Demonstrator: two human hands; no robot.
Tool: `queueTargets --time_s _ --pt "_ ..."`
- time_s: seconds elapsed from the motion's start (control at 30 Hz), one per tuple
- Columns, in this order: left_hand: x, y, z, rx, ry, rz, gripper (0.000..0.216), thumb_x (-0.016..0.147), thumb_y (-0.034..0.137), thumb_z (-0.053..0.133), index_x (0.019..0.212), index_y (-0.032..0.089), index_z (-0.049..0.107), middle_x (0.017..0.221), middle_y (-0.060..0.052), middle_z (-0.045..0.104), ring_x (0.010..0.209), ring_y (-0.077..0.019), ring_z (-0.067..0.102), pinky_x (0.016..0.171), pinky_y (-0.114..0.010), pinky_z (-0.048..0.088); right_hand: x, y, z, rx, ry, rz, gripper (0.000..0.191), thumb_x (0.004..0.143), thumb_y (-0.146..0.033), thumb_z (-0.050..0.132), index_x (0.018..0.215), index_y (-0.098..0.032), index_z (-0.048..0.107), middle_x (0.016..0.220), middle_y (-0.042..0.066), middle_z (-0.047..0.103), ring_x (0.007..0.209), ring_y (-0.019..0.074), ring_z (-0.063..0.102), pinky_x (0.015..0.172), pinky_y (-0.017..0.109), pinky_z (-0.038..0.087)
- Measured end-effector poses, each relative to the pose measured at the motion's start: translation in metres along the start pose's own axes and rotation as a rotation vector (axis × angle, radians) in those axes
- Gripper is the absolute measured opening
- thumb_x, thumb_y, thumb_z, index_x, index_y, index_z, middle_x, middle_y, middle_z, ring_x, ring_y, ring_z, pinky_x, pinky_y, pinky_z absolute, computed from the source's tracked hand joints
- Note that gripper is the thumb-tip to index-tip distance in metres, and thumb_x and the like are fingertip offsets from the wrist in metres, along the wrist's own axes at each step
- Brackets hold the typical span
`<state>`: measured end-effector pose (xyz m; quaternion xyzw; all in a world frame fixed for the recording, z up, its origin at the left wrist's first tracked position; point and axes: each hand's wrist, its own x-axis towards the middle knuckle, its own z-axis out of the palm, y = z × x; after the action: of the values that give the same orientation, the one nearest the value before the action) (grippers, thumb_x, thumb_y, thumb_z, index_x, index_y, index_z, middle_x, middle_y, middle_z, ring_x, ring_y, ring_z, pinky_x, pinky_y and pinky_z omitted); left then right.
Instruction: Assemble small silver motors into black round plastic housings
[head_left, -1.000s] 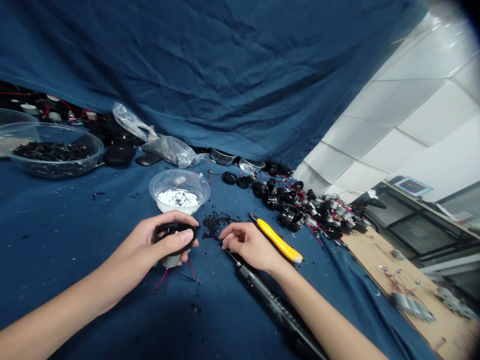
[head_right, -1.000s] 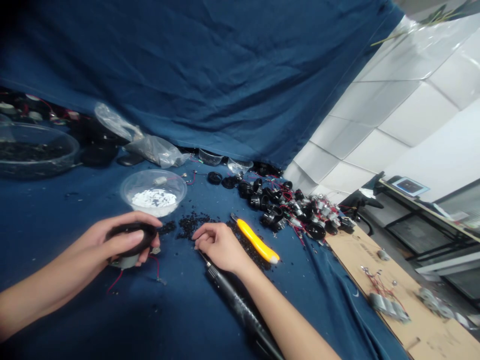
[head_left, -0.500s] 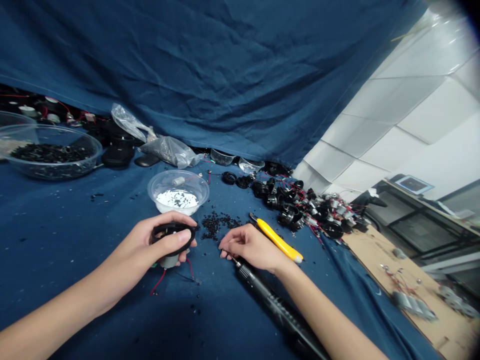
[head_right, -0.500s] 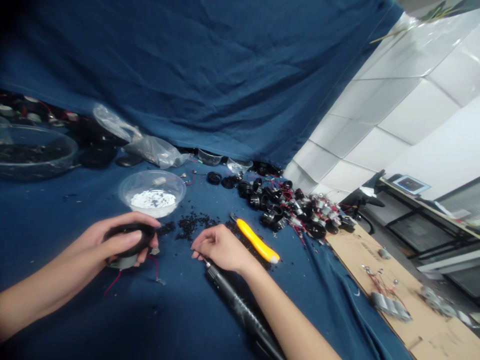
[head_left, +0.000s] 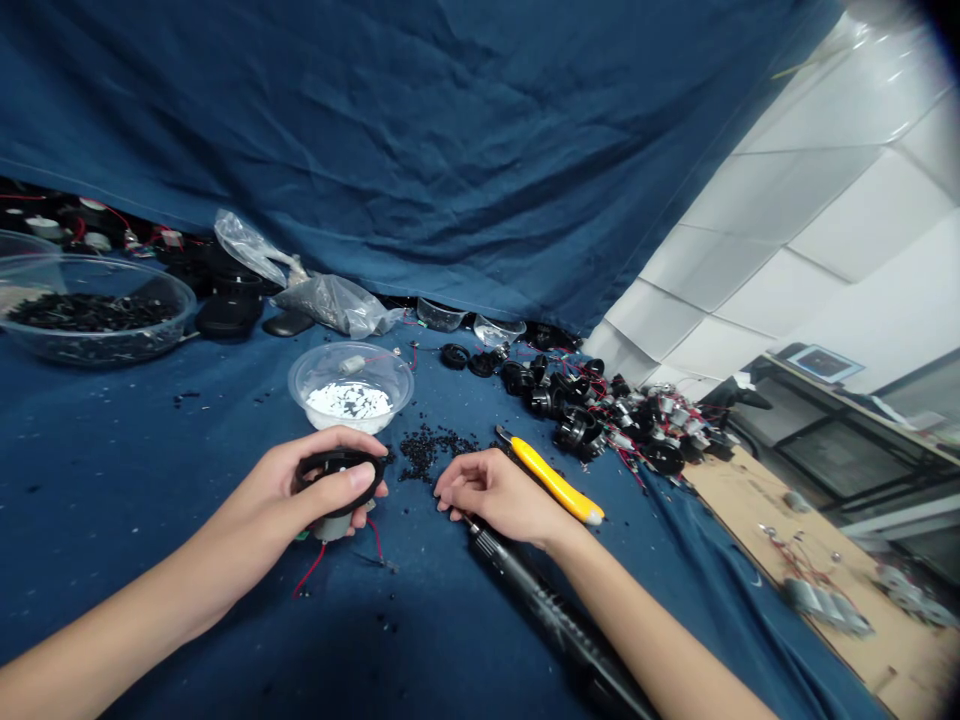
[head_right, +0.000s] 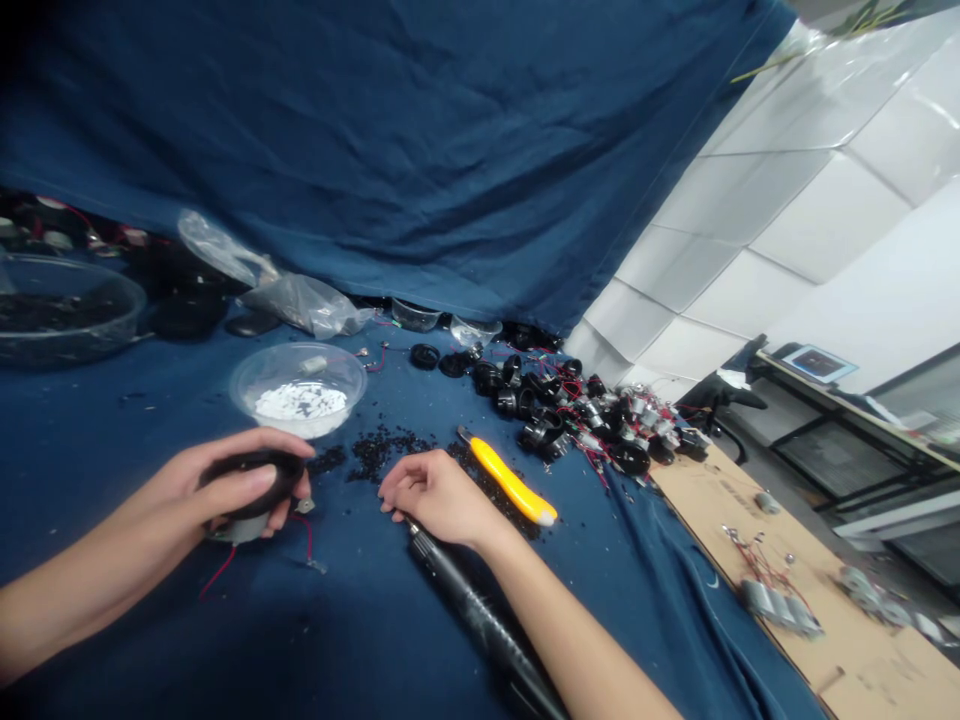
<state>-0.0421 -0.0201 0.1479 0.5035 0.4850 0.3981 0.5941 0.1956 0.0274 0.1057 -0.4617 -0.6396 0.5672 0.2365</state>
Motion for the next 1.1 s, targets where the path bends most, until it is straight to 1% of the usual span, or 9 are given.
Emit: queueTargets --time_s 0.17,0.43,0.63,0.73,0.87,0.97,1.1 --pt "0.0 0.0008 -0.0007 0.015 -0.013 -0.015 0.035 0.08 0.044 0.064 0.106 0.021 0.059 0.083 0.0 0.07 0.071 -0.0143 0.059 0.071 -0.026 0.044 0.0011 0.0025 -0.0014 0.011 0.002 0.015 0.012 0.075 -0.011 0.056 0.079 -0.013 0.067 0.071 0.002 0.067 0.06 0.0107 0.063 0.061 0.022 0.05" --pt "0.0 0.001 -0.0001 0.017 0.005 -0.015 0.039 0.076 0.047 0.065 0.105 0.02 0.059 0.083 -0.001 0.07 0.071 -0.0159 0.059 0.073 -0.029 0.044 -0.0008 0.0037 -0.0075 0.02 -0.05 0.049 0.019 0.075 -0.013 0.05 0.079 -0.012 0.068 0.07 0.003 0.068 0.063 0.0138 0.067 0.061 0.024 0.051" --pt "0.0 0.0004 -0.0003 0.018 0.007 -0.011 0.039 0.076 0.047 0.065 0.105 0.021 0.059 0.082 -0.001 0.07 0.071 -0.0158 0.059 0.071 -0.029 0.043 -0.0011 0.0036 -0.0079 0.048 -0.03 0.07 0.019 0.073 -0.014 0.05 0.079 -0.012 0.068 0.071 0.004 0.068 0.065 0.0149 0.068 0.063 0.025 0.053" --pt "0.0005 -0.0013 -0.0007 0.009 0.013 -0.024 0.039 0.076 0.047 0.065 0.106 0.021 0.06 0.083 -0.001 0.071 0.071 -0.0152 0.059 0.072 -0.028 0.044 -0.0008 0.0043 -0.0067 0.056 -0.023 0.06 0.017 0.073 -0.014 0.052 0.078 -0.012 0.068 0.071 0.004 0.068 0.066 0.0147 0.067 0.063 0.025 0.052" --pt "0.0017 -0.0038 -0.0009 -0.02 0.003 -0.028 0.04 0.077 0.047 0.066 0.106 0.021 0.059 0.082 0.0 0.07 0.069 -0.0147 0.059 0.069 -0.027 0.044 -0.0001 0.0052 -0.0049 0.06 -0.019 0.027 0.014 0.076 -0.015 0.054 0.08 -0.012 0.067 0.073 0.004 0.068 0.065 0.0132 0.065 0.064 0.025 0.052" --pt "0.0027 -0.0052 -0.0013 -0.02 -0.009 -0.015 0.039 0.077 0.047 0.066 0.105 0.02 0.06 0.081 -0.001 0.07 0.067 -0.0143 0.058 0.066 -0.026 0.043 0.0001 0.0046 -0.0046 0.039 -0.035 0.004 0.014 0.079 -0.016 0.055 0.083 -0.011 0.067 0.075 0.005 0.068 0.066 0.0129 0.065 0.064 0.025 0.051" --pt "0.0032 -0.0062 -0.0026 -0.016 0.001 -0.007 0.039 0.077 0.048 0.066 0.106 0.021 0.061 0.082 -0.001 0.071 0.067 -0.0144 0.059 0.066 -0.026 0.044 -0.0004 0.0022 -0.0047 -0.006 -0.07 -0.025 0.014 0.082 -0.017 0.054 0.083 -0.012 0.067 0.076 0.005 0.067 0.066 0.0131 0.063 0.064 0.026 0.05"
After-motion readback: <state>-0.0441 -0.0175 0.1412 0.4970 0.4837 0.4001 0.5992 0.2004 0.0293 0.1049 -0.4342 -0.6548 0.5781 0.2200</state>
